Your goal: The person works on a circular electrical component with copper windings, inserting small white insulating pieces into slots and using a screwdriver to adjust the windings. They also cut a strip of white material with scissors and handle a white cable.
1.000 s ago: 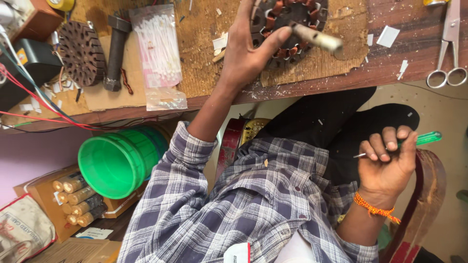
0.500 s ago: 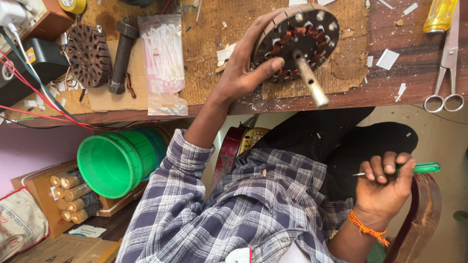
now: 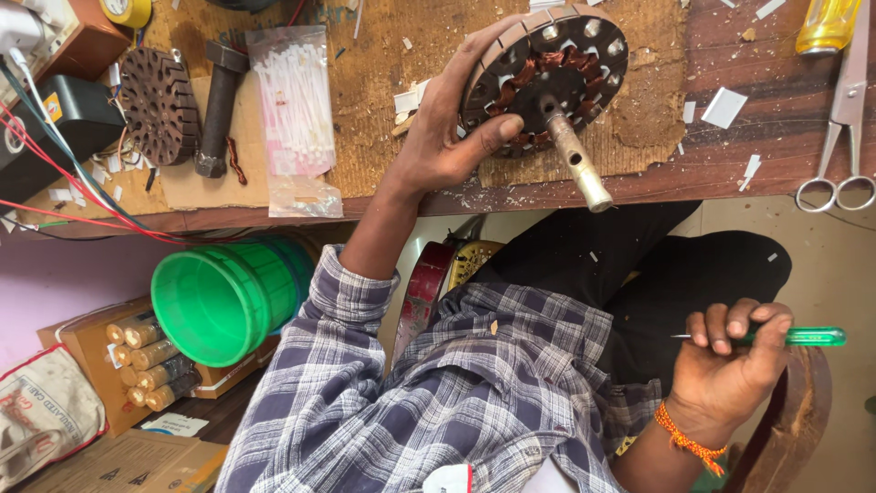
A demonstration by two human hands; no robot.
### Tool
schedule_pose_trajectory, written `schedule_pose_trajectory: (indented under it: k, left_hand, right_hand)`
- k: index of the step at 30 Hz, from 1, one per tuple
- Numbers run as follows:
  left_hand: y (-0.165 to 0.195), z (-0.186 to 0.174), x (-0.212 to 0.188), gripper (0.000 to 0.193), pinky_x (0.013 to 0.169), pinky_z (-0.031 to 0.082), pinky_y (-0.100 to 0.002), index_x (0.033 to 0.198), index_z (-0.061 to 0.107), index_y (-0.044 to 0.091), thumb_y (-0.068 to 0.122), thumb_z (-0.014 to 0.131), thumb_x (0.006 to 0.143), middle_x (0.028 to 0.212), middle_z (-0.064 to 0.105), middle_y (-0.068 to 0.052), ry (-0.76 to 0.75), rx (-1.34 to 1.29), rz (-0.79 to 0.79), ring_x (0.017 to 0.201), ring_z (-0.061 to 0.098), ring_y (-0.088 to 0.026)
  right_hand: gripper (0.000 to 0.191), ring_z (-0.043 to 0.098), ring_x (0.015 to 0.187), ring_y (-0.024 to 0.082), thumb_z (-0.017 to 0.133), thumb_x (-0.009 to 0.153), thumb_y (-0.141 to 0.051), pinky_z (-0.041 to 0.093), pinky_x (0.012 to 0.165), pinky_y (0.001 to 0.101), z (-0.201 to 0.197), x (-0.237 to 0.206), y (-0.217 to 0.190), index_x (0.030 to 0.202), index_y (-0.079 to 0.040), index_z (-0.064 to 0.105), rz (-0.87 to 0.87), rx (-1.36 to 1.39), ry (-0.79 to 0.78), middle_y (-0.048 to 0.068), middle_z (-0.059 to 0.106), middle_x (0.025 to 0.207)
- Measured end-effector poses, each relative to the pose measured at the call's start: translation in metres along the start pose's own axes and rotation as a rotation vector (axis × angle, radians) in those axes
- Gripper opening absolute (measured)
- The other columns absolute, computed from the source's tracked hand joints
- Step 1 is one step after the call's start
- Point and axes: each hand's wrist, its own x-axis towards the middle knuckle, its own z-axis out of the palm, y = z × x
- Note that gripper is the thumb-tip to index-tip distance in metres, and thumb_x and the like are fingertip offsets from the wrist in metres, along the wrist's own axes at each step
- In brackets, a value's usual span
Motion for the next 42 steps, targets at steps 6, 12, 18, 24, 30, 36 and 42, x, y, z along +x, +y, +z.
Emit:
schedule_pose_trajectory:
  k: [6,12,18,24,30,36,42]
  left_hand:
    - [-0.006,0.002,0.004,0.081,0.118,0.052,-0.042,0.161,0.035,0.013,0.041,0.081,0.101,0.15,0.056,-0.017,-0.013,0.056,0.057,0.136,0.066,-0.033]
    - [-0.01,0.005,0.005,0.081,0.116,0.054,-0.044,0.158,0.037,0.015,0.043,0.081,0.097,0.145,0.062,-0.016,-0.031,0.044,0.093,0.129,0.072,-0.033]
    - [-0.004,0.005,0.004,0.078,0.117,0.054,-0.044,0.158,0.036,0.014,0.044,0.08,0.101,0.143,0.065,-0.015,-0.05,0.043,0.102,0.128,0.074,-0.032]
    - [-0.004,0.007,0.002,0.078,0.112,0.058,-0.042,0.157,0.035,0.017,0.045,0.081,0.1,0.136,0.069,-0.016,-0.023,0.066,0.083,0.121,0.076,-0.028]
    - [-0.011,0.015,0.005,0.072,0.102,0.061,-0.039,0.155,0.044,0.021,0.047,0.079,0.097,0.131,0.075,-0.009,-0.042,0.088,0.092,0.111,0.081,-0.023]
    - [-0.012,0.02,-0.001,0.059,0.11,0.057,-0.037,0.151,0.051,0.03,0.043,0.079,0.101,0.147,0.061,-0.003,-0.03,0.214,0.274,0.128,0.072,-0.023]
    - [-0.011,0.022,-0.004,0.059,0.107,0.06,-0.038,0.153,0.052,0.027,0.043,0.076,0.102,0.149,0.059,-0.004,0.012,0.076,0.171,0.124,0.072,-0.02]
  right_hand:
    - [0.031,0.039,0.066,0.007,0.065,0.116,-0.035,0.035,0.065,0.0226,-0.002,0.002,0.0,0.101,-0.011,0.053,-0.034,-0.058,0.014,-0.001,0.047,0.084]
    - [0.031,0.04,0.066,0.007,0.065,0.116,-0.036,0.035,0.065,0.0226,-0.007,0.001,0.0,0.101,-0.011,0.053,-0.046,-0.083,0.025,-0.002,0.045,0.081]
    - [0.035,0.04,0.065,0.008,0.066,0.118,-0.037,0.036,0.066,0.0239,-0.004,0.0,0.0,0.099,-0.011,0.053,-0.064,-0.126,0.023,0.0,0.048,0.084]
    - [0.035,0.041,0.066,0.008,0.067,0.118,-0.037,0.037,0.065,0.0249,0.005,-0.002,-0.001,0.099,-0.011,0.053,-0.083,-0.145,-0.003,0.0,0.049,0.083]
    - [0.035,0.042,0.068,0.009,0.066,0.118,-0.035,0.038,0.066,0.0257,0.009,-0.008,-0.002,0.098,-0.01,0.052,-0.098,-0.182,-0.005,0.001,0.048,0.084]
    - [0.035,0.039,0.067,0.009,0.062,0.118,-0.038,0.037,0.065,0.0256,0.011,-0.014,-0.001,0.101,-0.009,0.051,-0.121,-0.221,-0.04,0.001,0.046,0.083]
    - [0.072,0.051,0.079,0.014,0.034,0.112,-0.065,0.047,0.074,0.0293,0.017,-0.031,-0.003,0.102,0.001,0.059,-0.235,-0.759,-0.144,0.007,0.053,0.095]
